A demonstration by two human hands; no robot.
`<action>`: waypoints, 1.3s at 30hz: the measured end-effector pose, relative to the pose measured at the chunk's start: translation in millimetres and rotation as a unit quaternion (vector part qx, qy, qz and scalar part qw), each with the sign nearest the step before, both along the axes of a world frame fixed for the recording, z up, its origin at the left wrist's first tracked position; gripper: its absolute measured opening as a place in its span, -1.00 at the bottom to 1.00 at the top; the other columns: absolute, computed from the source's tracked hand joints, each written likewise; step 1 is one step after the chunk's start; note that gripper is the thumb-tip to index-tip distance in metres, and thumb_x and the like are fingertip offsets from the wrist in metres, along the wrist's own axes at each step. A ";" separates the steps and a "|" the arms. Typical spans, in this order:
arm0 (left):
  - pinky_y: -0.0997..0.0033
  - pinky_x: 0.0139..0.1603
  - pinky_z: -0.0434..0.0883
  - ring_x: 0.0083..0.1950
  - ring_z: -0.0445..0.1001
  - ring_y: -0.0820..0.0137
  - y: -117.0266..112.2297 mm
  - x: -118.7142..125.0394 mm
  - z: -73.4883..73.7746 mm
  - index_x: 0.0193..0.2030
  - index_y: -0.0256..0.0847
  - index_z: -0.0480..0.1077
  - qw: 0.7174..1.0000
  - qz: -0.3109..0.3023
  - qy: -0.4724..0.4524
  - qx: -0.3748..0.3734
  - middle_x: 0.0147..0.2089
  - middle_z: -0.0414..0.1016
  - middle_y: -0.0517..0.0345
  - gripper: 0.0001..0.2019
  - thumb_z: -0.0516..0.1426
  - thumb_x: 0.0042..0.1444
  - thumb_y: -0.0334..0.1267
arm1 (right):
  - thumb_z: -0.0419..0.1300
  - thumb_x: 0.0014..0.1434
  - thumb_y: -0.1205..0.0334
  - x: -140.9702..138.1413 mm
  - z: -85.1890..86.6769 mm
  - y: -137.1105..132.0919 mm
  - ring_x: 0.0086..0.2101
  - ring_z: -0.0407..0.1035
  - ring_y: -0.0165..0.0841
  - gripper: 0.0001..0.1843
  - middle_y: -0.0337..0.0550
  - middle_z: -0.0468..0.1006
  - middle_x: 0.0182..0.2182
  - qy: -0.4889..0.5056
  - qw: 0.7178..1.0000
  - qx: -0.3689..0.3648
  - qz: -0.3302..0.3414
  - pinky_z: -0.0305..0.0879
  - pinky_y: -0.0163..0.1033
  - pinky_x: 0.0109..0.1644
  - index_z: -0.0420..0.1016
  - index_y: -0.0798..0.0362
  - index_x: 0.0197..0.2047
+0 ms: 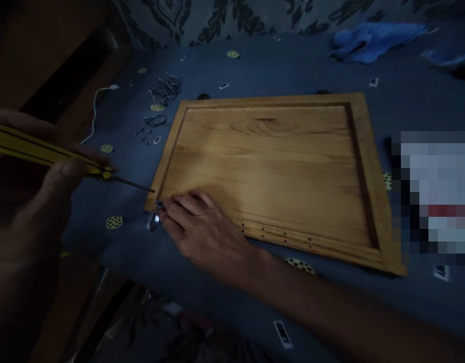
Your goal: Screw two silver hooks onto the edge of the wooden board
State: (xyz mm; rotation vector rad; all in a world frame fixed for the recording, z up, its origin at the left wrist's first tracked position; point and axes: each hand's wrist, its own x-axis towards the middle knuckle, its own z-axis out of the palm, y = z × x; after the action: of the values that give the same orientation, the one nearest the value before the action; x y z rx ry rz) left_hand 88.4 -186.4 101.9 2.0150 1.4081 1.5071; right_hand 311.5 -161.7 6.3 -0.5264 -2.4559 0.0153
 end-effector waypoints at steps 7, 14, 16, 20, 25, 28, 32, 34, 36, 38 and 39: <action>0.21 -0.19 0.75 -0.16 0.69 0.30 35.6 -0.6 -24.3 -0.09 -0.04 0.46 0.991 -0.027 -0.121 -0.044 -0.20 0.58 0.19 -0.82 0.36 0.26 -0.22 | 0.00 0.48 0.46 1.2 -0.5 -1.0 0.08 0.50 -0.12 -0.65 0.10 0.68 0.06 -0.006 1.000 -0.006 0.006 0.41 0.04 0.19 0.56 0.29 0.15; 0.39 -0.23 0.72 -0.28 0.68 0.42 32.0 -17.0 -31.0 -0.07 -0.12 0.50 0.988 -0.054 -0.133 -0.050 -0.26 0.66 0.30 -0.82 0.38 0.26 -0.28 | -0.06 0.51 0.46 1.8 2.4 -0.5 0.06 0.51 -0.16 -0.61 0.04 0.70 0.04 -0.008 1.000 -0.001 0.003 0.44 0.02 0.17 0.59 0.22 0.12; 0.34 -0.17 0.71 -0.26 0.68 0.40 24.7 -18.2 -24.2 -0.03 -0.11 0.52 0.993 -0.047 -0.102 -0.038 -0.23 0.66 0.30 -0.81 0.37 0.26 -0.30 | -0.06 0.51 0.46 1.5 3.1 -0.3 0.05 0.52 -0.15 -0.61 0.05 0.70 0.02 0.000 1.000 -0.001 0.004 0.46 0.03 0.16 0.60 0.23 0.11; 0.20 -0.17 0.68 -0.27 0.66 0.34 15.3 -13.7 -13.0 0.02 -0.05 0.52 0.999 -0.020 -0.019 -0.022 -0.22 0.66 0.30 -0.78 0.35 0.27 -0.33 | -0.04 0.50 0.46 1.1 3.6 0.0 0.05 0.52 -0.15 -0.62 0.07 0.70 0.03 0.005 1.000 -0.002 0.006 0.46 0.03 0.16 0.61 0.26 0.10; 0.09 -0.25 0.70 -0.30 0.66 0.28 13.6 -6.1 -11.9 0.03 0.05 0.52 0.999 -0.016 -0.001 -0.031 -0.26 0.62 0.31 -0.75 0.33 0.24 -0.29 | -0.02 0.50 0.47 1.2 4.3 -0.2 0.01 0.54 -0.16 -0.63 0.05 0.71 0.01 0.008 1.000 0.001 0.004 0.45 0.01 0.14 0.61 0.27 0.08; 0.10 -0.29 0.70 -0.32 0.66 0.28 13.3 -5.8 -13.7 0.04 0.05 0.54 1.000 -0.008 0.002 -0.015 -0.26 0.61 0.33 -0.69 0.36 0.19 -0.33 | -0.03 0.50 0.47 1.2 4.6 -0.3 0.03 0.53 -0.15 -0.63 0.03 0.71 0.02 0.002 1.000 -0.002 0.006 0.44 0.00 0.15 0.61 0.28 0.09; 0.09 -0.29 0.67 -0.31 0.66 0.25 10.7 -7.0 -13.8 0.08 0.10 0.55 1.000 -0.009 0.023 -0.003 -0.26 0.64 0.28 -0.61 0.39 0.17 -0.37 | -0.05 0.51 0.46 0.4 4.0 -0.5 0.04 0.52 -0.15 -0.62 0.01 0.70 0.05 0.001 1.000 0.002 0.003 0.42 0.01 0.18 0.60 0.27 0.10; 0.08 -0.29 0.65 -0.31 0.64 0.24 9.2 -6.7 -13.6 0.08 0.13 0.56 1.000 0.005 0.021 0.013 -0.26 0.63 0.28 -0.61 0.40 0.16 -0.35 | -0.04 0.50 0.46 0.2 3.7 -0.5 0.04 0.52 -0.15 -0.62 0.00 0.70 0.04 0.000 1.000 0.000 -0.002 0.41 0.01 0.18 0.60 0.27 0.10; 0.08 -0.28 0.64 -0.29 0.62 0.25 8.1 -5.9 -13.9 0.07 0.15 0.57 0.999 0.023 0.021 0.023 -0.24 0.61 0.28 -0.61 0.41 0.15 -0.33 | -0.03 0.49 0.46 0.4 3.4 -0.6 0.04 0.52 -0.14 -0.63 0.01 0.70 0.03 0.004 1.000 -0.001 0.000 0.42 0.01 0.18 0.59 0.28 0.10; 0.08 -0.32 0.62 -0.29 0.61 0.24 7.6 -5.1 -14.8 0.05 0.17 0.57 0.999 0.035 0.023 0.031 -0.24 0.60 0.28 -0.61 0.43 0.13 -0.31 | -0.01 0.48 0.47 1.0 3.0 -0.6 0.05 0.51 -0.12 -0.64 0.03 0.70 0.04 0.002 1.000 -0.003 0.005 0.42 0.03 0.18 0.58 0.29 0.12; 0.08 -0.36 0.61 -0.30 0.61 0.24 7.5 -4.8 -15.3 0.04 0.16 0.58 0.998 0.038 0.024 0.033 -0.25 0.60 0.29 -0.61 0.43 0.11 -0.31 | -0.01 0.48 0.47 1.3 2.8 -0.7 0.05 0.51 -0.12 -0.64 0.04 0.70 0.04 0.002 1.000 -0.003 0.007 0.42 0.03 0.18 0.58 0.29 0.12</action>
State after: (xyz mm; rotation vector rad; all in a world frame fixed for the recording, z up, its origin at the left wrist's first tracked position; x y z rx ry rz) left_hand 83.6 -178.9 86.6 2.0721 1.4875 1.5642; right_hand 312.8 -162.4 9.1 -0.5117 -2.4566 0.0288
